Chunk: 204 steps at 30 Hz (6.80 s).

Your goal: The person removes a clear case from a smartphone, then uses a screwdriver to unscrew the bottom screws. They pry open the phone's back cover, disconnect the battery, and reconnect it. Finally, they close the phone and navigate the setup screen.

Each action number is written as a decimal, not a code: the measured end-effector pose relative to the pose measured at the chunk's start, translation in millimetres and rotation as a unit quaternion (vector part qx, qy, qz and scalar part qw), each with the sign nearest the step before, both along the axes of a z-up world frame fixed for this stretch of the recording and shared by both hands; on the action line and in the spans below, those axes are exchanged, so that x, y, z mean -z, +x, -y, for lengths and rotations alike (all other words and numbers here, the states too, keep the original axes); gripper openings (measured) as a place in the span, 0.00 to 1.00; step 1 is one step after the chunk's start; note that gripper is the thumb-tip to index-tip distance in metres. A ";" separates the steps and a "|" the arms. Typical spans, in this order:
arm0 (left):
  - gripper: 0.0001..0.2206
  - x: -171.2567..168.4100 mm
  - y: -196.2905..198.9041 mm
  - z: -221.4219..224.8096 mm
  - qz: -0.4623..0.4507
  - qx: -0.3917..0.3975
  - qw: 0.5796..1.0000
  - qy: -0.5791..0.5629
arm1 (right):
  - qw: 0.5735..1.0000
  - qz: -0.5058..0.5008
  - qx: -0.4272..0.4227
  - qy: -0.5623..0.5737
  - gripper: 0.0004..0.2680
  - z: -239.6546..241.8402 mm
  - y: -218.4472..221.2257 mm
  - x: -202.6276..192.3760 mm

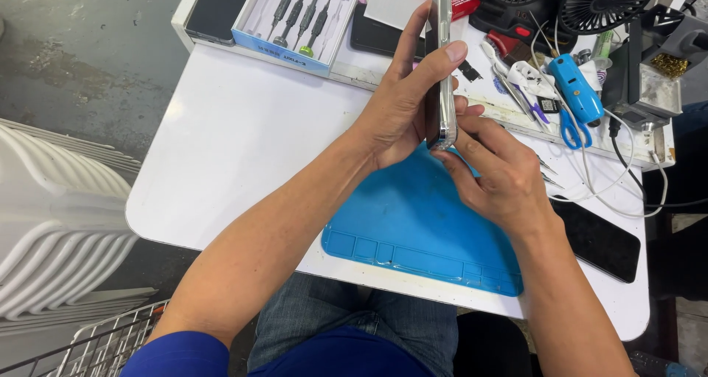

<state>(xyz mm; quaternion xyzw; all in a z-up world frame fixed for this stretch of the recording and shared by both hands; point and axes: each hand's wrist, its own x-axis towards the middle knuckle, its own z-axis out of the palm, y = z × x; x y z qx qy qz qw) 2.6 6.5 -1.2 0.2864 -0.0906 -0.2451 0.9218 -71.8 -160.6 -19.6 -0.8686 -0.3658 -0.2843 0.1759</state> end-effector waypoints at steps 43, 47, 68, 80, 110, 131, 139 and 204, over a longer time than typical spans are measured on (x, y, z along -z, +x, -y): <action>0.24 -11.4 -3.1 -2.1 0.175 -0.168 0.948 0.206 | 0.740 -0.328 0.081 0.582 0.10 5.9 6.9 -5.0; 0.31 -18.7 -2.0 -19.6 0.393 -0.160 0.852 0.307 | 0.704 -0.288 0.107 0.641 0.07 23.8 4.6 -31.8; 0.34 48.4 -82.4 -61.5 0.625 -0.026 0.439 0.645 | 0.855 -0.338 0.385 -0.080 0.08 63.1 -30.6 -56.9; 0.33 40.4 -88.5 -68.0 0.620 0.014 0.448 0.644 | 0.848 -0.284 0.383 -0.233 0.09 67.1 4.1 -34.3; 0.36 49.8 -91.5 -86.7 0.564 -0.051 0.494 0.659 | 0.834 -0.401 0.179 0.334 0.07 30.4 -103.4 20.2; 0.37 52.4 -89.6 -87.8 0.578 -0.060 0.481 0.656 | 0.845 -0.393 0.168 0.322 0.07 27.7 -101.9 19.4; 0.37 52.6 -88.9 -88.5 0.583 -0.067 0.479 0.653 | 0.885 -0.326 0.125 0.309 0.07 25.9 -103.2 21.9; 0.38 55.4 -88.5 -91.5 0.587 -0.074 0.476 0.651 | 0.875 -0.414 0.218 0.127 0.07 22.2 -91.8 -11.4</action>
